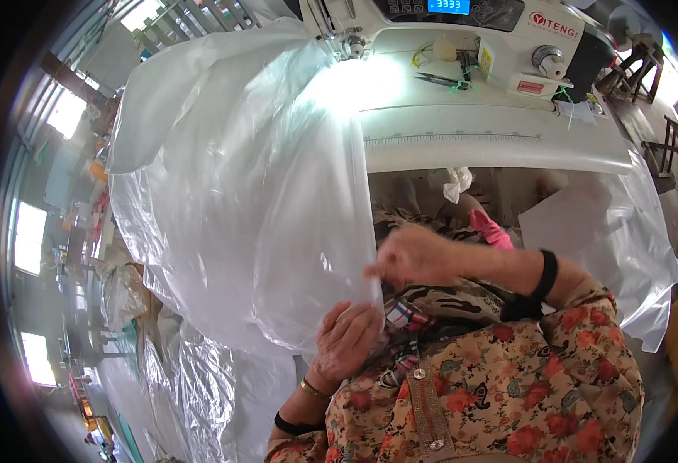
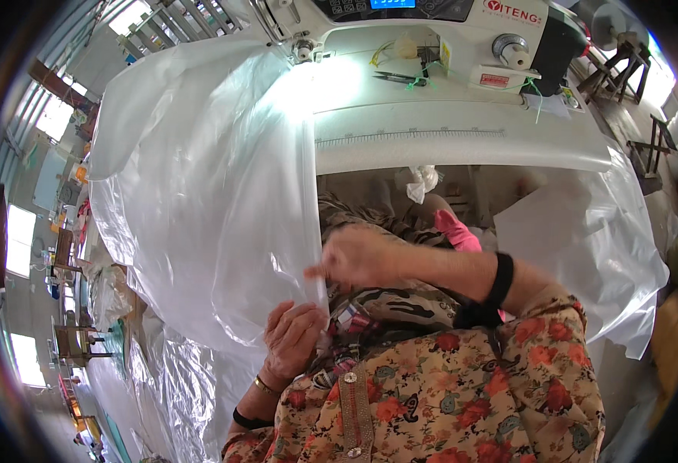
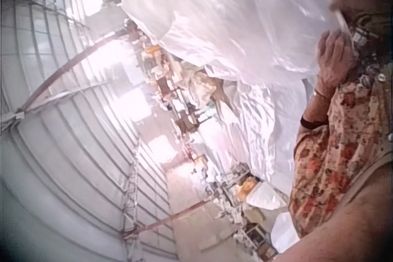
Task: Sewing large white plastic sheets together using an industrial sewing machine.
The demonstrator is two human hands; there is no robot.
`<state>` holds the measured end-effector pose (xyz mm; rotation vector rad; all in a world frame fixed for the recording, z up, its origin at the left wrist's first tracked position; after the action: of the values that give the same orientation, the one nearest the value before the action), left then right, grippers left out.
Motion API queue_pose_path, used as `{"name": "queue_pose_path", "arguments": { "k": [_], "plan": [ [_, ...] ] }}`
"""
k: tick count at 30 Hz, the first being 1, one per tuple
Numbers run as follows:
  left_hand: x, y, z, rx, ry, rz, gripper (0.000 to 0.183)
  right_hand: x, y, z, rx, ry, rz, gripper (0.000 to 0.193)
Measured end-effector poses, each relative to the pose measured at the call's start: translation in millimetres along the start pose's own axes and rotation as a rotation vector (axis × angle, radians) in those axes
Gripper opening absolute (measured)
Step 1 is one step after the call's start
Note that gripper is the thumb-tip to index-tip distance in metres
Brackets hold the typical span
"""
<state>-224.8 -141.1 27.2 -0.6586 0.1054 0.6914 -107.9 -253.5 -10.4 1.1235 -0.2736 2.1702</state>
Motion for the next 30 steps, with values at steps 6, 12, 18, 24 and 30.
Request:
{"name": "queue_pose_path", "arguments": {
  "k": [6, 12, 18, 24, 30],
  "plan": [
    [16.9, -3.8, -32.5, 0.173, 0.171, 0.052, 0.025, -20.8, -60.1, 142.6, -0.746, 0.992, 0.021, 0.033],
    [33.6, 0.5, -44.6, 0.222, 0.201, 0.087, 0.025, -63.9, -96.5, 178.1, -0.665, 0.877, -0.044, 0.031],
    [59.7, -12.0, -44.0, 0.166, 0.144, 0.126, 0.016, -72.5, -106.9, 185.5, -0.637, 0.843, -0.078, 0.028],
    [83.8, -42.4, -38.6, 0.116, 0.081, 0.15, 0.012, -65.6, -107.4, 180.3, -0.524, 0.854, -0.053, 0.034],
    [103.4, -84.7, -34.8, 0.062, 0.025, 0.128, 0.008, -61.2, -107.1, 178.7, -0.509, 0.833, -0.018, 0.039]
  ]
}}
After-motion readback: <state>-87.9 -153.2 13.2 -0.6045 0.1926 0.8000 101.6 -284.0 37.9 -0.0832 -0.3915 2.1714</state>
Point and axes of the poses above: each hand's wrist, its own y-axis away from the middle knuckle, its own z-axis out of the back of the hand, x = y × z, the point moved 8 cm from there along -y, towards the middle knuckle, and after that the axes turned 9 degrees about y, right-handed, at the moved point
